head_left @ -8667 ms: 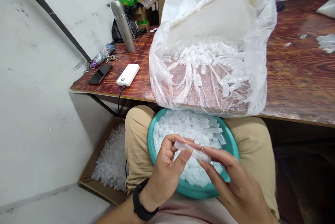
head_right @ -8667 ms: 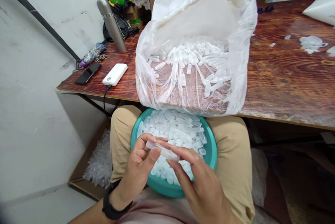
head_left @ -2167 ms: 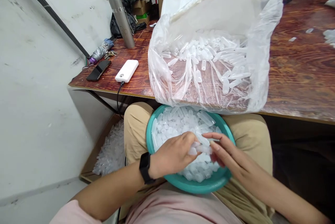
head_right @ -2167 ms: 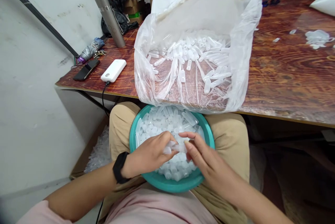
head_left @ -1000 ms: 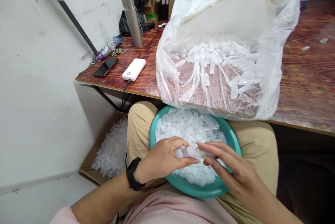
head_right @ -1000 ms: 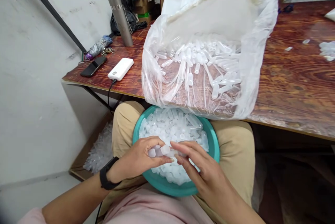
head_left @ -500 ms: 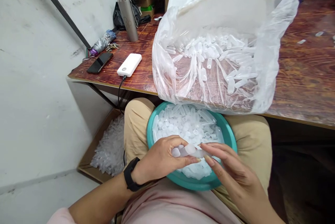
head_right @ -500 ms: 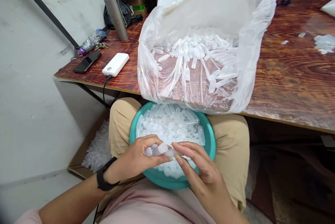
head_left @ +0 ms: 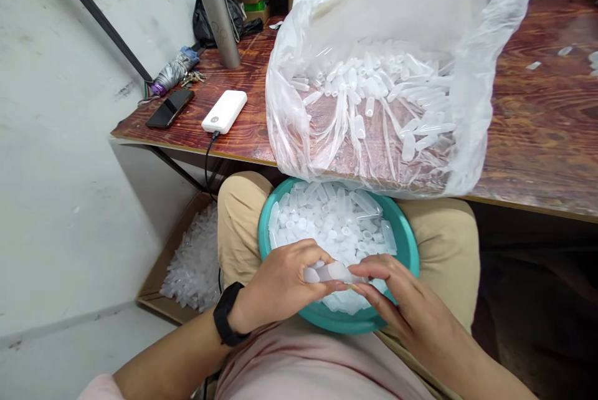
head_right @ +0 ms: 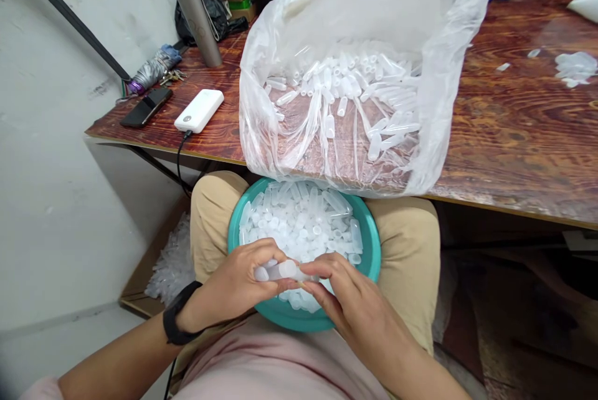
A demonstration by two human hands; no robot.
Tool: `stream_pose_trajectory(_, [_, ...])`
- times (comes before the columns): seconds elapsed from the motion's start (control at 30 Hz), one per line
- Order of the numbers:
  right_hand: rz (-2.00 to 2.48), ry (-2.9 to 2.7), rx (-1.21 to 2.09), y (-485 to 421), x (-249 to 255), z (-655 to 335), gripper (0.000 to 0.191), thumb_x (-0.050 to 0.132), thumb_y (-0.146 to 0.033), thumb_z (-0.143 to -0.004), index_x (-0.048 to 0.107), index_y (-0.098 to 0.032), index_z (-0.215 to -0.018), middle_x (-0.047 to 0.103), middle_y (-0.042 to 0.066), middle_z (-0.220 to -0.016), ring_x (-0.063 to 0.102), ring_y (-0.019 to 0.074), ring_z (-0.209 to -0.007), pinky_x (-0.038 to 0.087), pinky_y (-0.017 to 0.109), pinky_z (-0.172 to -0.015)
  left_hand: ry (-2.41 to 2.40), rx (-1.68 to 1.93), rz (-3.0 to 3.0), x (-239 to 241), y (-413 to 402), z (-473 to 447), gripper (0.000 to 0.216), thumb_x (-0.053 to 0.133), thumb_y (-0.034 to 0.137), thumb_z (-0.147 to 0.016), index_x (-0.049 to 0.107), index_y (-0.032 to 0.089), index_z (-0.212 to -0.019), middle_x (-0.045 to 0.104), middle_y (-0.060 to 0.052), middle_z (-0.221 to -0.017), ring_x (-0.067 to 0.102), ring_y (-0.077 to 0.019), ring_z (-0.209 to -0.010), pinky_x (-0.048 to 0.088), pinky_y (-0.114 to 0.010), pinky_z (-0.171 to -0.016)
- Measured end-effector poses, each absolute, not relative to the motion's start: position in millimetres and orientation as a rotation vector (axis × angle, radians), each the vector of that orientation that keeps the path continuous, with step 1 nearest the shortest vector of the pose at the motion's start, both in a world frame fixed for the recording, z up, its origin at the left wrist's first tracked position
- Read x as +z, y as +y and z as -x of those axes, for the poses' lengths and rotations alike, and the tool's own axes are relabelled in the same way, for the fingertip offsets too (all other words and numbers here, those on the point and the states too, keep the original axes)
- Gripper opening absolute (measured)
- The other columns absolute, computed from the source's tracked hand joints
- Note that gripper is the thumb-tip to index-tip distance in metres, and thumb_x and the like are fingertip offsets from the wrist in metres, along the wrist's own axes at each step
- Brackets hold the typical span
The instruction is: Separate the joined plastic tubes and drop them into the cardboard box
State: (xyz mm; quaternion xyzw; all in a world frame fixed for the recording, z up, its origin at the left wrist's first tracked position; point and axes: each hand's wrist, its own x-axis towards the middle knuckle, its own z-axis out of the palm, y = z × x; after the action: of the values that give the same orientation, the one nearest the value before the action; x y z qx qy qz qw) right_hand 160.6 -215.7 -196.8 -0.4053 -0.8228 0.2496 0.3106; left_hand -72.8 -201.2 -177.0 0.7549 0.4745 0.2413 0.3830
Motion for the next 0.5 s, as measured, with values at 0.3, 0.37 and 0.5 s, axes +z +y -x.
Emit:
stream_pose_trajectory(0.3, [1.275,-2.227,0.83,-224.7,-190.8,-162.5,0.026,0.039,-0.033,-0.11,0.05,-0.03,-0.134,0.075,0.0,-0.093,0.073,0.016,-0.075,0.059,0.026,-0.064,1.088,0.659,-2.371,-182.7,-201.3,75.3,0.019,0.06,0.036,-0.102,0.071,0.02,-0.105,0.069,-0.002,-0.088,0.067,-0.0189,-0.081,0.046,-0.03,-0.07])
stream_pose_trajectory(0.37, [1.284,-2.211,0.841,-227.1,-191.8,-162.8,0.032,0.041,-0.035,-0.109,0.045,-0.029,-0.14,0.074,0.001,-0.095,0.074,0.016,-0.077,0.06,0.026,-0.066,1.103,0.68,-2.356,-185.0,-201.7,74.2,0.02,0.061,0.037,-0.101,0.071,0.02,-0.103,0.069,-0.002,-0.088,0.067,-0.0183,-0.081,0.047,-0.03,-0.07])
stream_pose_trajectory(0.5, [1.222,-2.2,0.728,-228.6,-195.3,-165.4,0.033,0.04,-0.035,-0.109,0.047,-0.031,-0.141,0.073,0.007,-0.116,0.075,0.0192,-0.098,0.063,0.032,-0.082,1.091,0.695,-2.309,-185.1,-202.3,70.4,0.023,0.064,0.042,-0.099,0.07,0.02,-0.102,0.071,-0.001,-0.09,0.069,-0.0175,-0.081,0.049,-0.029,-0.07])
